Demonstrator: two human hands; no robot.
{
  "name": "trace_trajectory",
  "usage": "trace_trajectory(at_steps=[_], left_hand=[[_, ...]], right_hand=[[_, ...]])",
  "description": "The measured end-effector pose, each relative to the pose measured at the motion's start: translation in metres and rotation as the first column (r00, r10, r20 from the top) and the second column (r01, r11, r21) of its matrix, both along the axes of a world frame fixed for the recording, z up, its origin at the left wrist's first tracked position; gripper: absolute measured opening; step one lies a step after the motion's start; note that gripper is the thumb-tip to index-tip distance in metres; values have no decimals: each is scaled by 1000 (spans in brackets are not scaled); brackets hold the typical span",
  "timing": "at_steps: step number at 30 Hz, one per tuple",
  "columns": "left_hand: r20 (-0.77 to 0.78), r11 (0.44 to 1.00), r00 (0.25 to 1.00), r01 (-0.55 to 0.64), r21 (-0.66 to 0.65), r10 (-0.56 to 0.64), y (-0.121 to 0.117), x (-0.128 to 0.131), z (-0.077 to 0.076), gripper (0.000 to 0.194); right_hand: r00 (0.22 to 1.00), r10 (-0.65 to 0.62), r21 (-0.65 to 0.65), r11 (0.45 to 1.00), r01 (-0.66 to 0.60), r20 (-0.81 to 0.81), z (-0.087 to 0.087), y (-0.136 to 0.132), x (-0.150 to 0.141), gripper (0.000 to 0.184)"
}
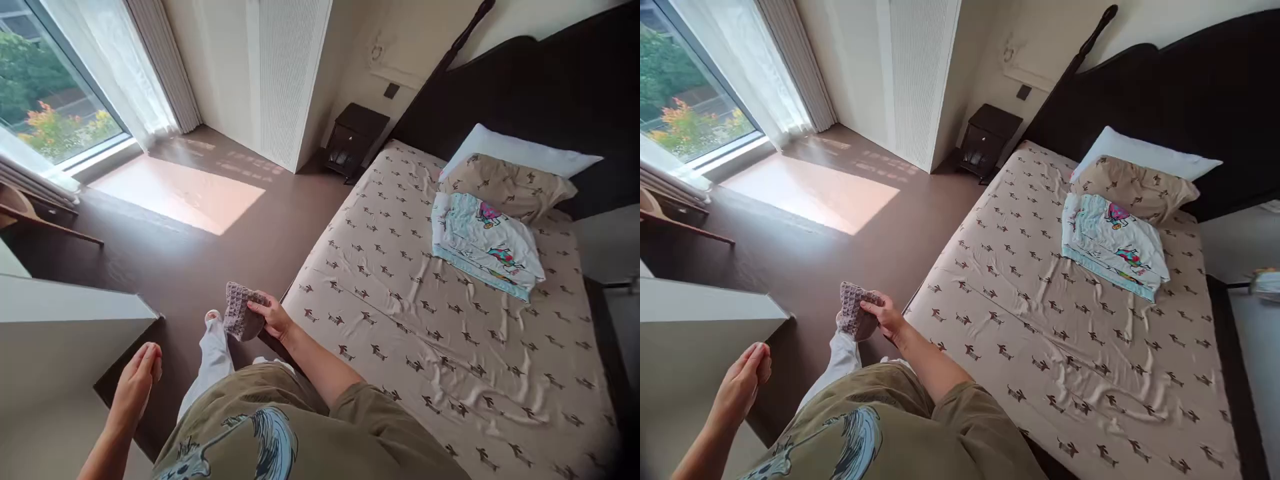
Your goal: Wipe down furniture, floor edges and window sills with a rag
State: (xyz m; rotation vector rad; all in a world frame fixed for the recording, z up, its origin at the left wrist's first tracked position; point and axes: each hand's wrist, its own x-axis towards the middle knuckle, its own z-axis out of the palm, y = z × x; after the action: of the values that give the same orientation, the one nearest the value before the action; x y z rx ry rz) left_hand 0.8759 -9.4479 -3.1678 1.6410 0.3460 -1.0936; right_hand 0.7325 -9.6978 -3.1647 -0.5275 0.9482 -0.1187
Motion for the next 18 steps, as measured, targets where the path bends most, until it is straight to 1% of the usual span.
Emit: trace_trajectory(at_steps=[2,4,6,8,9,11,13,15,17,18], left_hand=[[-35,999,998,46,-8,-46,-39,57,-39,47],[-73,989,987,143,-33,-145,-94,111,-72,53],[-97,957,953,282,-65,-288,-161,160,-97,57],[-94,894,891,431,-125,-443,-236,200,-115,58],[-78,854,856,496,-158,-511,-276,217,-122,57],[-38,765,778,605,-219,-627,-356,242,-137,54],[6,673,700,689,-270,-714,-436,256,-152,50],[55,595,637,744,-304,-769,-512,263,-164,47],[100,541,596,777,-322,-797,-581,266,-174,44],[119,515,576,791,-330,-809,-614,267,-178,44]], right_hand=[[997,-70,-47,996,69,-18,-26,-26,40,36],[972,-220,-100,972,211,-88,-53,-49,71,38],[902,-391,-130,919,372,-181,-76,-72,94,41],[819,-514,-161,857,489,-254,-92,-96,109,42],[787,-552,-181,834,522,-274,-98,-110,114,42],[747,-607,-239,794,558,-271,-108,-144,120,41],[725,-652,-291,754,589,-223,-119,-189,124,41],[697,-701,-341,699,628,-152,-132,-244,130,44],[664,-742,-371,644,669,-91,-145,-309,142,49],[650,-756,-371,628,684,-80,-151,-344,151,49]])
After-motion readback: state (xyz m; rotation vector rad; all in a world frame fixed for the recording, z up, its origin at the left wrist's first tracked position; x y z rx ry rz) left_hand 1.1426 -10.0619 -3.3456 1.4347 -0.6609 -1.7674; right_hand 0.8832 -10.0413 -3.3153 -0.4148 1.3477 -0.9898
